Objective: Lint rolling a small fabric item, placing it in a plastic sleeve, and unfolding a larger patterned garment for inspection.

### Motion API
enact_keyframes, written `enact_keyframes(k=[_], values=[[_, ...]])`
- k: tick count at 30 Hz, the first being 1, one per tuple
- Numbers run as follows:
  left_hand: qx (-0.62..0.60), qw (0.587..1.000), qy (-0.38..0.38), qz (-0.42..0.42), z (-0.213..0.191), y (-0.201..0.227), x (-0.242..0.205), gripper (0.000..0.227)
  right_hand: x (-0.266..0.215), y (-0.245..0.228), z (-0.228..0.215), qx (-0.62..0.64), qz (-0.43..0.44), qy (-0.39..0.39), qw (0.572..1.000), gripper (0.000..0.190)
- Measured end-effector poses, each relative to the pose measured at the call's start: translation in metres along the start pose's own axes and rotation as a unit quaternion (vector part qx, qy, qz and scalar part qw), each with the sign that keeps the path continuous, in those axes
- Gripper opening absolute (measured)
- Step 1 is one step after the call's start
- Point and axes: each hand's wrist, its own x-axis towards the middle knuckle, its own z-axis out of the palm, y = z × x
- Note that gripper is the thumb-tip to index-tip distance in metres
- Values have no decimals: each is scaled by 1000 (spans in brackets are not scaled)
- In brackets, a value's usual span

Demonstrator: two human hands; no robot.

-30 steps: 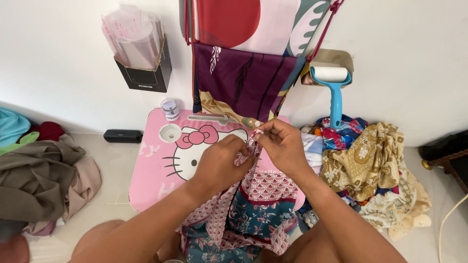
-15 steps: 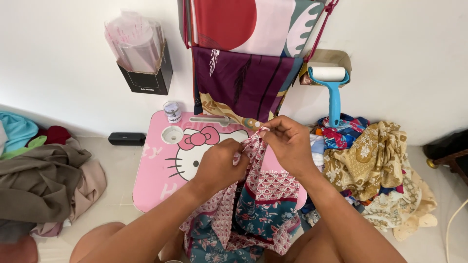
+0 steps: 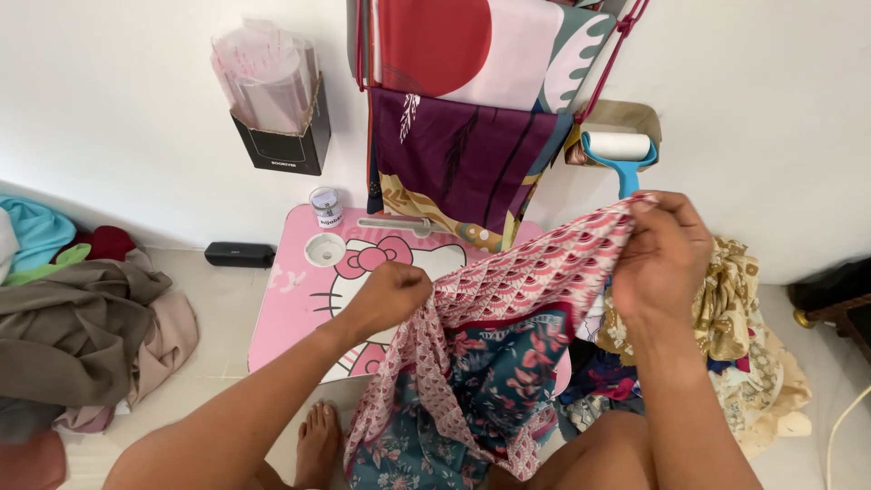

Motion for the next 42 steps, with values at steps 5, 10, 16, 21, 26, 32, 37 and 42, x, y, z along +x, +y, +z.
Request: enact_keyframes(k=[5,10,16,21,26,32,37,42], values=[[-215,976,-9,31,-20,29,-11,23,9,-15,-13,73,37,9,997,13],[-288,956,-42,37,-46,77,-40,31,5,-19,-11,81,26,-8,996,14],[26,979,-75,186,-70,94,-59,35,-16,-47,5,80,-35,-4,996,14],[239,959,-61,140,-59,91,-54,16,-28,-60,6,-8,-140,-24,990,14],[242,944,-89,206,-42,81,-50,19,-21,-76,-1,-14,-72,-24,997,13],[140,938,2,319,-25,73,-46,9,7,-66,-36,-1,-43,-32,999,26],[-70,947,-15,314,-24,73,-45,14,40,-69,-46,-47,-18,15,999,44],[-265,926,-203,176,-21,60,-46,19,97,-63,-68,-112,-29,-38,993,34]])
